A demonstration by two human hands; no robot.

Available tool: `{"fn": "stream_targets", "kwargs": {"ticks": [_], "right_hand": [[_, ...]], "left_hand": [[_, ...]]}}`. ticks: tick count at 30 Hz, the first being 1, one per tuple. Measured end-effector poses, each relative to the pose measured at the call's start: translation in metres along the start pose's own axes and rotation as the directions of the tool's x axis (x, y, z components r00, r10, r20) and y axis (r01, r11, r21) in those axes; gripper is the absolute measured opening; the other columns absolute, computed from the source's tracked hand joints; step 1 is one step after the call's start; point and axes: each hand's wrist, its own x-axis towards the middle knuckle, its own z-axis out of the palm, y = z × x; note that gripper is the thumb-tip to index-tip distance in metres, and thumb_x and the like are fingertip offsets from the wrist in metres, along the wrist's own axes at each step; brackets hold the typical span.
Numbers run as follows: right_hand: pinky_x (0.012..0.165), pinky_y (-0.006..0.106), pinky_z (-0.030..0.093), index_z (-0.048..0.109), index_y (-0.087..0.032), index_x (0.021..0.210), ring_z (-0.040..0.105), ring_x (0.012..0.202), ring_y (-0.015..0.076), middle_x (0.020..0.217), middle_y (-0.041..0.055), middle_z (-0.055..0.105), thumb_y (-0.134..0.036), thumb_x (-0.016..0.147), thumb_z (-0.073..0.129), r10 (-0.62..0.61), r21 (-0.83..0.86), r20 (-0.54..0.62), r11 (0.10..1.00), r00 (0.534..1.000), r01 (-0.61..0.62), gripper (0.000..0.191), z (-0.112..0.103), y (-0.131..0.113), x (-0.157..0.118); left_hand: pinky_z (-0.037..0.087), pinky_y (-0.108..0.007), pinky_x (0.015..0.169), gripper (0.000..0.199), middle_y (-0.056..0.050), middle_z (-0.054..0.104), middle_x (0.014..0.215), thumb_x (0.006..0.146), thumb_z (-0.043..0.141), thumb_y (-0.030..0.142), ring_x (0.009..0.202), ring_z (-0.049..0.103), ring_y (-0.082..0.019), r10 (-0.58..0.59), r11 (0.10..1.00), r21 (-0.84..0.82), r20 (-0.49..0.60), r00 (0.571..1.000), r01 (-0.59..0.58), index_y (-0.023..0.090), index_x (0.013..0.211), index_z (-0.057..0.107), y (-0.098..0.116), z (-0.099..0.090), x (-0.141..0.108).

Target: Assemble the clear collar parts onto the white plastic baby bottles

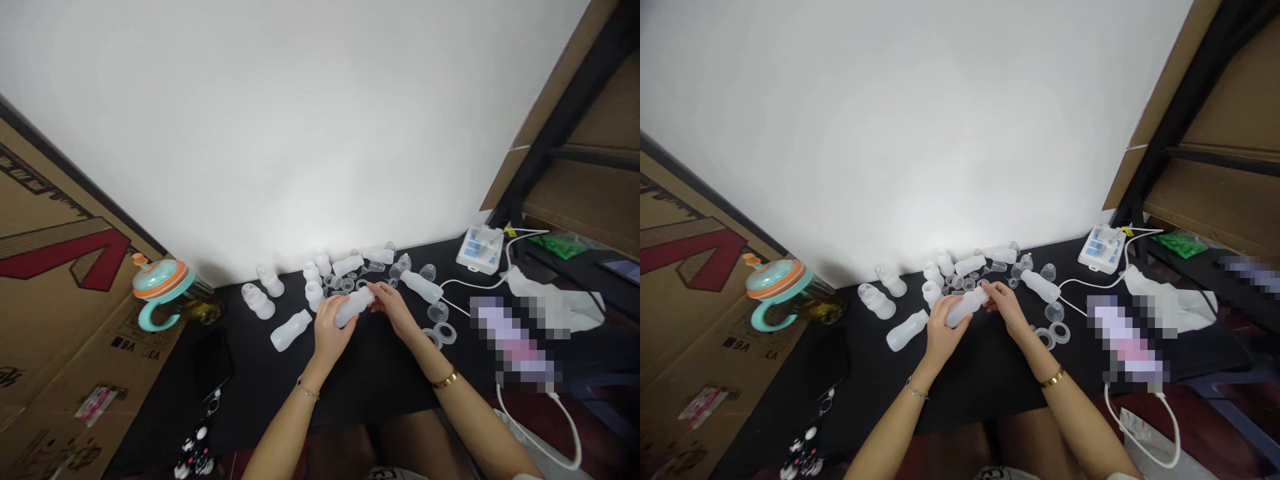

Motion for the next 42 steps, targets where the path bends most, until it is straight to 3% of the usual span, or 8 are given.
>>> {"fn": "stream_targets", "kwargs": {"ticks": [5,11,14,18,27,35,42], "right_hand": [[0.057,0.028,0.048,0.069,-0.022,0.082,0.061,0.063,0.0160,0.073,0.0008,0.066,-0.061,0.069,0.082,-0.031,0.034,-0.002,0.999,1.000,0.032,0.044,0.001,0.001,0.000],[0.059,0.027,0.048,0.073,-0.023,0.086,0.061,0.065,0.0153,0.077,0.0008,0.066,-0.056,0.070,0.083,-0.049,0.057,0.027,0.997,0.998,0.048,0.038,0.001,-0.003,-0.003],[0.058,0.026,0.047,0.074,-0.022,0.086,0.060,0.065,0.0144,0.076,0.0009,0.065,-0.054,0.072,0.084,-0.062,0.074,0.045,0.996,0.997,0.058,0.036,0.002,-0.005,-0.004],[0.058,0.027,0.046,0.074,-0.022,0.085,0.059,0.064,0.0145,0.076,0.0012,0.065,-0.054,0.070,0.084,-0.064,0.077,0.046,0.995,0.997,0.061,0.037,0.003,-0.008,-0.005],[0.059,0.028,0.045,0.078,-0.021,0.094,0.059,0.064,0.0148,0.079,0.0022,0.069,-0.050,0.071,0.084,-0.066,0.083,0.065,0.995,0.996,0.061,0.037,0.002,-0.007,-0.005],[0.059,0.027,0.044,0.077,-0.020,0.093,0.058,0.065,0.0137,0.079,0.0020,0.067,-0.048,0.072,0.084,-0.066,0.084,0.082,0.995,0.994,0.059,0.035,0.000,-0.005,-0.004],[0.058,0.026,0.044,0.076,-0.020,0.090,0.057,0.064,0.0136,0.076,0.0018,0.066,-0.050,0.073,0.083,-0.072,0.067,0.089,0.996,0.993,0.066,0.035,-0.001,-0.004,-0.003]], "left_hand": [[0.051,-0.044,0.100,0.037,-0.008,0.070,0.116,0.078,0.077,0.029,0.111,0.065,-0.027,-0.209,0.955,-0.204,0.063,0.976,0.217,0.022,0.113,0.067,0.002,-0.004,0.003],[0.053,-0.036,0.088,0.046,-0.007,0.073,0.109,0.071,0.083,0.038,0.100,0.067,-0.026,-0.434,0.785,-0.386,0.215,0.875,0.484,0.020,0.110,0.070,-0.001,-0.004,0.008],[0.053,-0.032,0.081,0.049,-0.006,0.073,0.105,0.069,0.084,0.041,0.094,0.067,-0.023,-0.484,0.685,-0.463,0.288,0.826,0.563,0.019,0.110,0.070,-0.005,-0.003,0.010],[0.052,-0.032,0.085,0.050,-0.007,0.074,0.107,0.068,0.085,0.041,0.097,0.068,-0.024,-0.524,0.544,-0.543,0.375,0.765,0.639,0.018,0.111,0.071,-0.005,-0.002,0.010],[0.050,-0.029,0.082,0.049,-0.008,0.076,0.102,0.066,0.088,0.039,0.093,0.070,-0.022,-0.556,0.284,-0.610,0.524,0.645,0.740,0.017,0.107,0.073,0.002,-0.007,0.013],[0.048,-0.028,0.081,0.053,-0.007,0.076,0.101,0.060,0.091,0.040,0.090,0.070,-0.021,-0.575,0.228,-0.628,0.530,0.623,0.744,0.016,0.104,0.074,0.005,-0.005,0.014],[0.048,-0.028,0.080,0.051,-0.006,0.076,0.099,0.061,0.091,0.038,0.090,0.069,-0.021,-0.580,0.279,-0.615,0.504,0.640,0.737,0.017,0.104,0.074,0.006,-0.007,0.014]]}}
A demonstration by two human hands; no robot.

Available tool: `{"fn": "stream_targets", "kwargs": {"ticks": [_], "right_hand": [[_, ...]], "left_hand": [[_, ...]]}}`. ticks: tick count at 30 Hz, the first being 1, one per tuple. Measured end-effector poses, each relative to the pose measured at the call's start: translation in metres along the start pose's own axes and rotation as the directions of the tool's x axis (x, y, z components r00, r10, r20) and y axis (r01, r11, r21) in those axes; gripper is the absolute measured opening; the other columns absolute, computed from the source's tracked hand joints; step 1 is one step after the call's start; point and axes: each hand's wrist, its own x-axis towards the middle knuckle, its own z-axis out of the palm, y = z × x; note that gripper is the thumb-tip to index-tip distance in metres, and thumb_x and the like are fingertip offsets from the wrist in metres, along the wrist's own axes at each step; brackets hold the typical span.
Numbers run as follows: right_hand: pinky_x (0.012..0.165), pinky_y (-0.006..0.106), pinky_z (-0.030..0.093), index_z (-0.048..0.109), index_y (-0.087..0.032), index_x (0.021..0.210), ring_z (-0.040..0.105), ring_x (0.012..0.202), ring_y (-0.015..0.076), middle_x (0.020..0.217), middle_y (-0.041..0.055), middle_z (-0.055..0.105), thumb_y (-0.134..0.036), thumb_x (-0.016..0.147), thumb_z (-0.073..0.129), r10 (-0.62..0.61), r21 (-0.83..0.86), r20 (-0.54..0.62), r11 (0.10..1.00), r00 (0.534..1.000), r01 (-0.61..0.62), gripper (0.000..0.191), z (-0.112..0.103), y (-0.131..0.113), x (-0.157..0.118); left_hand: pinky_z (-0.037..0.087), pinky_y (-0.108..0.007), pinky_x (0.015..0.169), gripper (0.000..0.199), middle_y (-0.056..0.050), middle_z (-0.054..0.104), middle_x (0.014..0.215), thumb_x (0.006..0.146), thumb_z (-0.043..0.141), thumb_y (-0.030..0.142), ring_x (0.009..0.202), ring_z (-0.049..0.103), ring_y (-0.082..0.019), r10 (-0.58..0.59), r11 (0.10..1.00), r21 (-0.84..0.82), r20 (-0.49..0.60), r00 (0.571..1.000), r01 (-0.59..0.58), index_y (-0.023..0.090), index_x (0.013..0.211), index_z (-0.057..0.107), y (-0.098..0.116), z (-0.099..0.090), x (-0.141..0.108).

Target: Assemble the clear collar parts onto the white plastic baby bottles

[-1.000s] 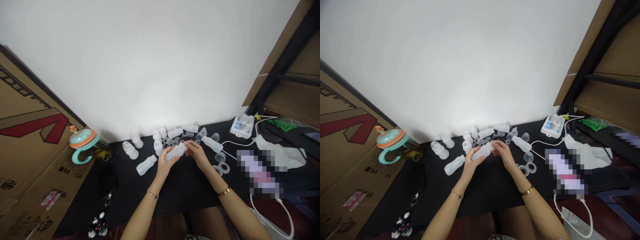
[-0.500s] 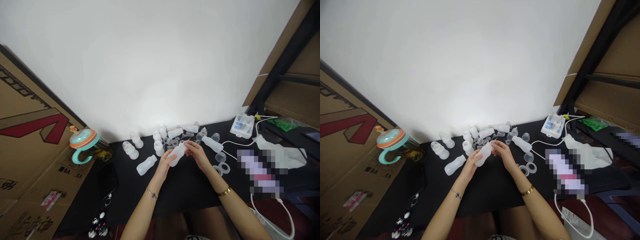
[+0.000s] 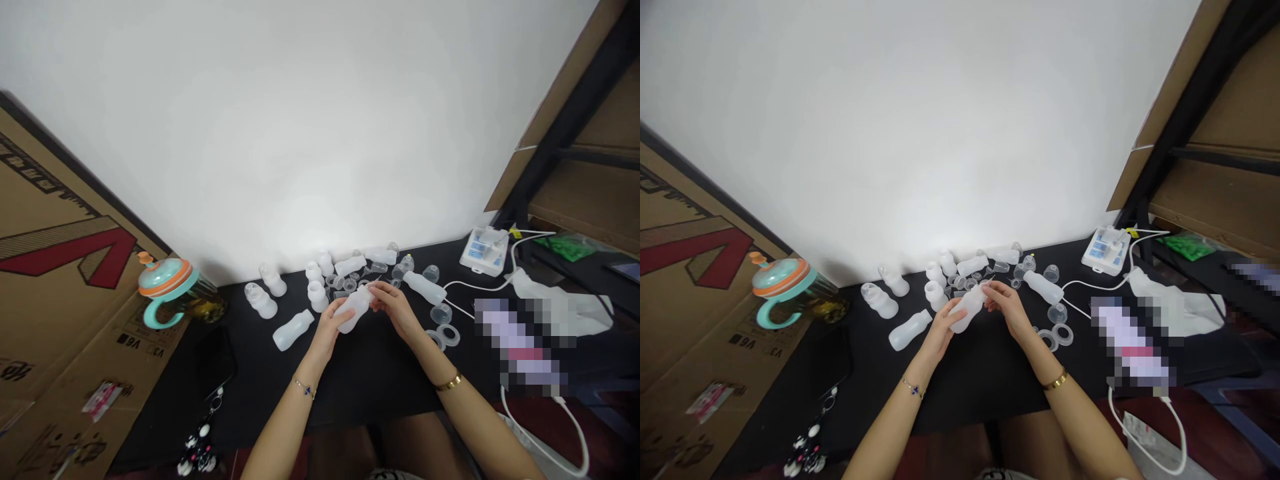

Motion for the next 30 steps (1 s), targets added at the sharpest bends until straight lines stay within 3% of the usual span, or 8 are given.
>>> {"fn": "stream_targets", "kwargs": {"ticks": [11,24,30], "right_hand": [[0.059,0.027,0.043,0.075,-0.020,0.089,0.057,0.063,0.0138,0.074,0.0014,0.065,-0.053,0.073,0.082,0.013,-0.036,-0.016,0.999,1.000,-0.013,0.038,-0.0008,0.0003,0.0006],[0.058,0.026,0.043,0.074,-0.020,0.086,0.057,0.063,0.0143,0.067,0.0000,0.062,-0.052,0.073,0.083,0.048,-0.047,-0.039,0.998,0.998,-0.050,0.036,-0.0005,-0.0007,0.0006],[0.057,0.025,0.043,0.074,-0.019,0.088,0.058,0.063,0.0138,0.068,0.0000,0.062,-0.053,0.073,0.082,0.064,-0.055,-0.043,0.996,0.997,-0.066,0.037,-0.0012,-0.0001,0.0008]], "left_hand": [[0.050,-0.033,0.087,0.049,-0.006,0.074,0.105,0.064,0.087,0.040,0.100,0.067,-0.025,0.145,0.969,0.209,-0.040,0.989,-0.134,0.019,0.105,0.072,-0.0029,-0.0002,0.0014],[0.052,-0.034,0.085,0.044,-0.007,0.072,0.104,0.072,0.082,0.040,0.097,0.067,-0.024,0.277,0.878,0.408,-0.004,0.961,-0.251,0.019,0.108,0.068,-0.0051,-0.0020,0.0009],[0.051,-0.036,0.091,0.041,-0.007,0.072,0.110,0.074,0.080,0.038,0.103,0.066,-0.026,0.349,0.819,0.482,0.013,0.937,-0.311,0.019,0.109,0.068,-0.0083,-0.0036,0.0009]]}}
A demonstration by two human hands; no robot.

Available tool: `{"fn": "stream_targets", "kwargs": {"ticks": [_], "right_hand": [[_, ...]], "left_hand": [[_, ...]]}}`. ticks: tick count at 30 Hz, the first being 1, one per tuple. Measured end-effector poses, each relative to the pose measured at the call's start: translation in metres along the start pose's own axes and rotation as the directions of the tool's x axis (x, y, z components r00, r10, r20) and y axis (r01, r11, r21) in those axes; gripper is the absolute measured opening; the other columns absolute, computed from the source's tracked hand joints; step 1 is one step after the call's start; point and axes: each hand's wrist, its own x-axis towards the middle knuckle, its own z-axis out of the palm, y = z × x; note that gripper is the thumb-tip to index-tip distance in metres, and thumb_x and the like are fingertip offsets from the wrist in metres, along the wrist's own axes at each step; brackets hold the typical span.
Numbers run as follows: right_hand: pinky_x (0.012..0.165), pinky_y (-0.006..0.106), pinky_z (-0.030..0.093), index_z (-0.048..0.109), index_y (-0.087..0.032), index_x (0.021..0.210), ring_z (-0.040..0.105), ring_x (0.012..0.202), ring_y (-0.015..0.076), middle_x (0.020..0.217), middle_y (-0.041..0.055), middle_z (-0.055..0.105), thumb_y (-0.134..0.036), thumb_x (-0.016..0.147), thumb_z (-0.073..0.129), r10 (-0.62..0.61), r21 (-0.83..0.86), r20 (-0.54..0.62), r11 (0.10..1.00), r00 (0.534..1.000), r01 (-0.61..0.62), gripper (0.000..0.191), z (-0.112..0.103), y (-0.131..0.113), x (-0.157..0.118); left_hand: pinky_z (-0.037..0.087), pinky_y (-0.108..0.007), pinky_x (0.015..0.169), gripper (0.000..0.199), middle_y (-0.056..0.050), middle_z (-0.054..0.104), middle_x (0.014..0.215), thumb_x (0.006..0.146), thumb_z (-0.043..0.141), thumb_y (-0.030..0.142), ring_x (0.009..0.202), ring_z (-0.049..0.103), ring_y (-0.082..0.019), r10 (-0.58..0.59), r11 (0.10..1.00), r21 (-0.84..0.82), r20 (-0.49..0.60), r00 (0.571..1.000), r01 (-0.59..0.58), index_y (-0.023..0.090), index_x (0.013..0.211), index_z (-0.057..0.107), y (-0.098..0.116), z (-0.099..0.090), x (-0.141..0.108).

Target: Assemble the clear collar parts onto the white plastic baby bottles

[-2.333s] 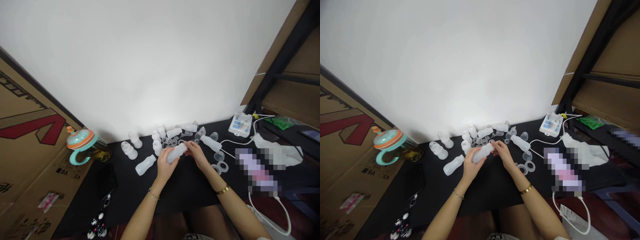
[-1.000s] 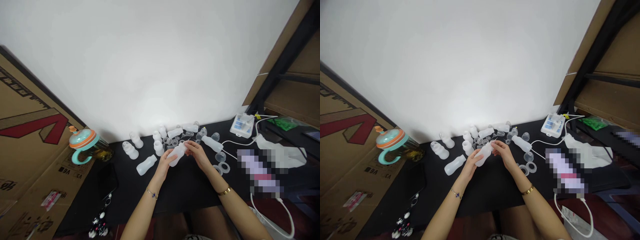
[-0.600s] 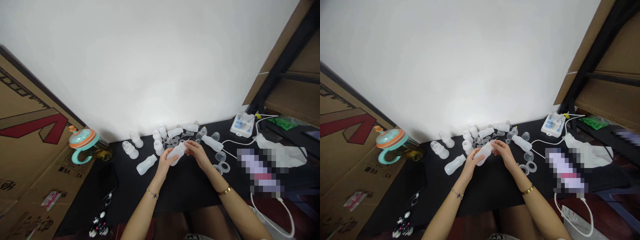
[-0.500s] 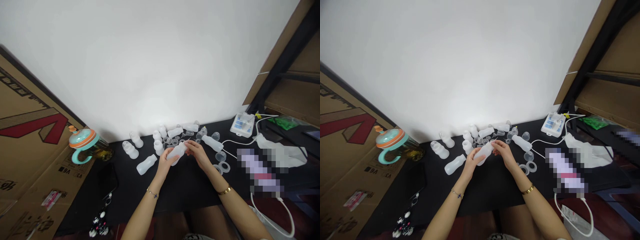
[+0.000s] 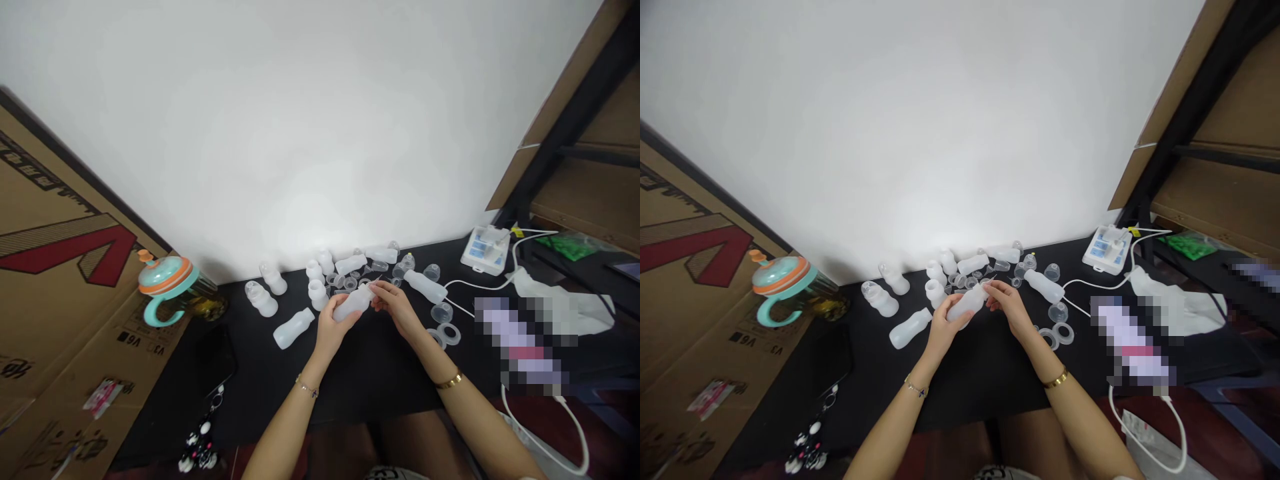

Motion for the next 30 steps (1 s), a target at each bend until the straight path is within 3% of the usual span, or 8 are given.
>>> {"fn": "stream_targets", "kwargs": {"ticks": [13,30], "right_hand": [[0.056,0.027,0.043,0.074,-0.019,0.087,0.058,0.062,0.0151,0.066,0.0004,0.062,-0.055,0.071,0.083,0.006,-0.007,-0.015,1.000,1.000,-0.006,0.040,-0.0002,0.0009,0.0008],[0.056,0.027,0.043,0.073,-0.019,0.086,0.058,0.059,0.0142,0.063,-0.0006,0.062,-0.054,0.074,0.081,0.028,-0.008,-0.017,1.000,0.999,-0.028,0.038,-0.0017,0.0051,0.0029]], "left_hand": [[0.047,-0.040,0.100,0.040,-0.008,0.071,0.115,0.075,0.080,0.036,0.110,0.065,-0.027,0.103,0.993,0.055,-0.049,0.993,-0.101,0.021,0.110,0.069,0.0040,0.0014,-0.0049],[0.049,-0.042,0.100,0.038,-0.008,0.071,0.116,0.079,0.077,0.033,0.111,0.065,-0.027,0.237,0.946,0.243,-0.077,0.968,-0.213,0.022,0.114,0.067,0.0008,0.0016,-0.0060]]}}
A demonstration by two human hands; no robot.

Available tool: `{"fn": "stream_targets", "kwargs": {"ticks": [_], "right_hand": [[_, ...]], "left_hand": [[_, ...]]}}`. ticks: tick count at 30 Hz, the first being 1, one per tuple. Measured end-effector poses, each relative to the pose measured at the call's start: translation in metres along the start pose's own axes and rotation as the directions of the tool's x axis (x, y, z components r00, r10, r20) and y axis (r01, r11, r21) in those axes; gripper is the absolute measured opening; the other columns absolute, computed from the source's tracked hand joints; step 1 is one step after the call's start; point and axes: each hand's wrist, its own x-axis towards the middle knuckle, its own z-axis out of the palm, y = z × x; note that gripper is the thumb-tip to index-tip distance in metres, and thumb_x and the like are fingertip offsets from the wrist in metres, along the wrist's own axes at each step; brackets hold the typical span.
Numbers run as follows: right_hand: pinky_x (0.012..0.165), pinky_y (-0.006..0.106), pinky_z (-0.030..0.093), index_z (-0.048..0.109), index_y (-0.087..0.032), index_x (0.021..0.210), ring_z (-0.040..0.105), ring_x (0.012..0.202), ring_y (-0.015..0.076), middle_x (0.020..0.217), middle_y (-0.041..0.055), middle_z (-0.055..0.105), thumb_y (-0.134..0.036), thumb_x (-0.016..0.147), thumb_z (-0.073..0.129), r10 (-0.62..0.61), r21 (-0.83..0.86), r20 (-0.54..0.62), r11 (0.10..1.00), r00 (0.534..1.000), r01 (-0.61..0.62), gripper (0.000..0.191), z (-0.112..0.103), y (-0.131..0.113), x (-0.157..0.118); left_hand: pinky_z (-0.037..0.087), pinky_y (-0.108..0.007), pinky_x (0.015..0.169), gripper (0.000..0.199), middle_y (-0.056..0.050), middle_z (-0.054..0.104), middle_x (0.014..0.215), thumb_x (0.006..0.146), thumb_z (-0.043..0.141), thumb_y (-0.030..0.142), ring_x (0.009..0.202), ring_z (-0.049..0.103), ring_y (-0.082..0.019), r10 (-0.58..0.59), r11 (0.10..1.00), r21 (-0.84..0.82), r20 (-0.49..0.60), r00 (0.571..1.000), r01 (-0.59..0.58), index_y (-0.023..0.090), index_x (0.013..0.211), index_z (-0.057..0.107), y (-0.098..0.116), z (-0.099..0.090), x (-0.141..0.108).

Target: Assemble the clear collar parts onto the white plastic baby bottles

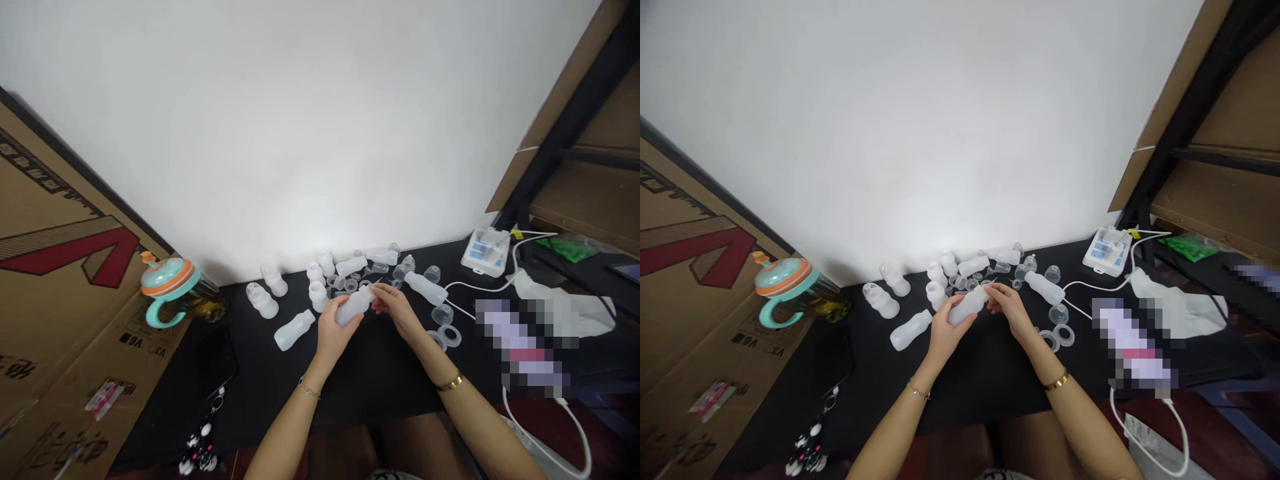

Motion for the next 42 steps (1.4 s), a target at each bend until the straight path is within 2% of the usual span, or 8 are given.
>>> {"fn": "stream_targets", "kwargs": {"ticks": [23,32,42], "right_hand": [[0.054,0.027,0.042,0.072,-0.019,0.085,0.058,0.058,0.0144,0.062,-0.0004,0.061,-0.056,0.071,0.081,0.017,-0.007,-0.004,1.000,1.000,-0.017,0.040,0.002,-0.003,-0.001],[0.052,0.025,0.042,0.072,-0.019,0.081,0.056,0.056,0.0131,0.061,-0.0011,0.060,-0.054,0.070,0.082,0.041,0.027,0.001,0.999,0.999,-0.041,0.038,0.003,-0.003,0.000],[0.052,0.025,0.042,0.069,-0.019,0.075,0.055,0.055,0.0126,0.059,-0.0022,0.056,-0.054,0.069,0.083,0.046,0.050,0.023,0.998,0.999,-0.047,0.038,0.005,-0.007,-0.002]], "left_hand": [[0.051,-0.044,0.100,0.036,-0.007,0.071,0.112,0.078,0.077,0.027,0.108,0.066,-0.029,0.099,0.991,0.096,-0.053,0.994,-0.094,0.026,0.112,0.069,0.001,0.001,-0.001],[0.047,-0.045,0.107,0.034,-0.010,0.071,0.119,0.083,0.073,0.030,0.116,0.064,-0.030,0.218,0.943,0.268,-0.049,0.975,-0.198,0.025,0.117,0.070,-0.009,0.002,-0.002],[0.047,-0.044,0.103,0.033,-0.011,0.070,0.121,0.091,0.066,0.027,0.114,0.065,-0.030,0.343,0.851,0.426,-0.012,0.939,-0.306,0.024,0.124,0.069,-0.013,0.001,-0.004]]}}
